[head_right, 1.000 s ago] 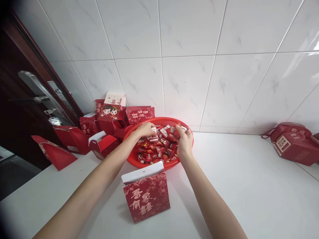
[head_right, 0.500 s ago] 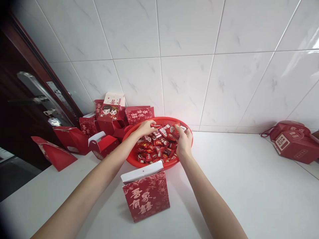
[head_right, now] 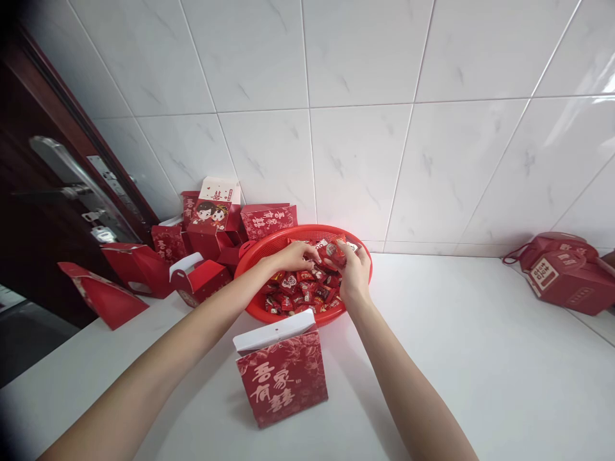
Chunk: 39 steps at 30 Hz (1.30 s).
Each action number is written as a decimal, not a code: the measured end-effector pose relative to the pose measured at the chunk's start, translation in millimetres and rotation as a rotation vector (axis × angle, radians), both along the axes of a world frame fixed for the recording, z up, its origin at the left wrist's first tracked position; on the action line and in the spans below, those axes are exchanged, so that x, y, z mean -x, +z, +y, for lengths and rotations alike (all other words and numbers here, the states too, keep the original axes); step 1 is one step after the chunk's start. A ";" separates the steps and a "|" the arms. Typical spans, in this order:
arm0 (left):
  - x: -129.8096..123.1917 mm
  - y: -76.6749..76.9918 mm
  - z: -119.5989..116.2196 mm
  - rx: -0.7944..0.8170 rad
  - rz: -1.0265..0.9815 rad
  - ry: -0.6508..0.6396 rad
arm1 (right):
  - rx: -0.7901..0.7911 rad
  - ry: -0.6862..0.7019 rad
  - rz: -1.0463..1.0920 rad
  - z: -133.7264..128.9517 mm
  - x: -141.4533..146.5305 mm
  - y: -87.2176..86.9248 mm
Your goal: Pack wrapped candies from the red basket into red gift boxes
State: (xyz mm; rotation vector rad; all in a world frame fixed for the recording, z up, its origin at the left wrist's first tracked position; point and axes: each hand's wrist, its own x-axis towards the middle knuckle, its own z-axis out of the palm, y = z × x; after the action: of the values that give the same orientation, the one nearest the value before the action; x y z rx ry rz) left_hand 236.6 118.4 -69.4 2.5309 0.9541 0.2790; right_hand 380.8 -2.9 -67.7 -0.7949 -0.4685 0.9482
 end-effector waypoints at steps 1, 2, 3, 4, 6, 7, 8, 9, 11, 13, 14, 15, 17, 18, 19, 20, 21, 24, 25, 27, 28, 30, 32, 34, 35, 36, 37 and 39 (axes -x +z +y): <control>-1.4 -1.3 -0.8 -0.002 0.046 -0.028 | 0.001 0.001 0.003 0.0 0.0 0.2; -2.7 -2.4 -1.3 -0.011 0.085 -0.044 | 0.001 0.003 0.008 0.0 0.1 0.3; -3.9 -3.4 -1.7 -0.024 0.120 -0.052 | 0.001 0.007 0.014 0.2 0.1 0.4; -4.8 -4.3 -2.0 -0.044 0.149 -0.056 | 0.000 0.011 0.021 0.4 0.1 0.4; -6.4 -6.0 -2.0 -0.098 0.200 -0.074 | -0.008 0.005 0.031 0.9 -0.1 0.5; -7.2 -6.7 -2.1 -0.124 0.219 -0.091 | -0.017 -0.013 0.035 1.2 -0.5 0.8; -8.0 -7.2 -2.2 -0.145 0.234 -0.107 | -0.026 -0.047 0.039 1.4 -1.1 1.3; -8.8 -7.5 -2.5 -0.161 0.245 -0.118 | -0.034 -0.095 0.045 1.5 -2.0 2.0; -10.7 -7.3 -3.9 -0.183 0.261 -0.122 | -0.045 -0.199 0.058 1.3 -4.6 4.1; -12.7 -6.2 -6.4 -0.212 0.272 -0.099 | -0.048 -0.261 0.058 1.1 -7.9 5.9; -13.8 -5.4 -8.1 -0.232 0.276 -0.084 | -0.046 -0.268 0.047 1.2 -9.7 6.3; -15.1 -4.5 -9.9 -0.256 0.276 -0.067 | -0.042 -0.266 0.032 1.4 -11.4 6.3; -17.9 -3.2 -13.7 -0.304 0.273 -0.032 | -0.025 -0.258 0.002 2.4 -14.4 5.0; -19.6 -2.9 -15.7 -0.330 0.274 -0.020 | -0.013 -0.254 -0.005 3.0 -15.5 4.0; -21.4 -3.0 -17.6 -0.357 0.277 -0.012 | -0.003 -0.251 -0.006 3.6 -16.2 3.0; -23.4 -3.6 -19.4 -0.385 0.283 -0.011 | 0.003 -0.248 -0.002 4.2 -16.5 2.1; -25.3 -4.5 -21.1 -0.411 0.291 -0.016 | 0.005 -0.245 0.002 4.6 -16.6 1.4; -30.3 -8.4 -24.9 -0.455 0.310 -0.046 | -0.014 -0.252 0.020 5.3 -15.6 0.7; -31.3 -9.5 -25.5 -0.460 0.310 -0.045 | -0.023 -0.257 0.026 5.4 -15.3 0.9; -31.8 -10.5 -25.4 -0.454 0.297 -0.010 | -0.033 -0.268 0.041 5.2 -14.9 1.4; -31.5 -10.4 -24.8 -0.444 0.288 0.023 | -0.033 -0.271 0.047 5.0 -14.9 1.7; -30.1 -9.7 -22.8 -0.417 0.270 0.094 | -0.028 -0.271 0.054 4.5 -14.9 2.4; -28.6 -9.7 -20.2 -0.404 0.240 0.117 | -0.022 -0.271 0.061 4.2 -14.9 3.1; -27.7 -11.5 -17.2 -0.416 0.197 0.083 | -0.020 -0.270 0.071 4.2 -14.7 3.7; -27.6 -13.3 -15.6 -0.423 0.172 0.051 | -0.021 -0.270 0.077 4.5 -14.6 3.9; -27.7 -15.6 -13.8 -0.424 0.148 0.013 | -0.023 -0.272 0.082 4.8 -14.5 4.0; -27.9 -18.1 -12.1 -0.419 0.125 -0.030 | -0.025 -0.274 0.084 5.1 -14.3 4.0; -28.6 -23.6 -8.6 -0.389 0.093 -0.123 | -0.031 -0.275 0.082 5.8 -14.2 4.0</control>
State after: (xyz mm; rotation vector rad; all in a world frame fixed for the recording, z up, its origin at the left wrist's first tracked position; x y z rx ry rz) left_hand 265.1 109.9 -93.0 2.9677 0.8394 0.3398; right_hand 395.0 2.9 -63.7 -0.7673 -0.2927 0.7132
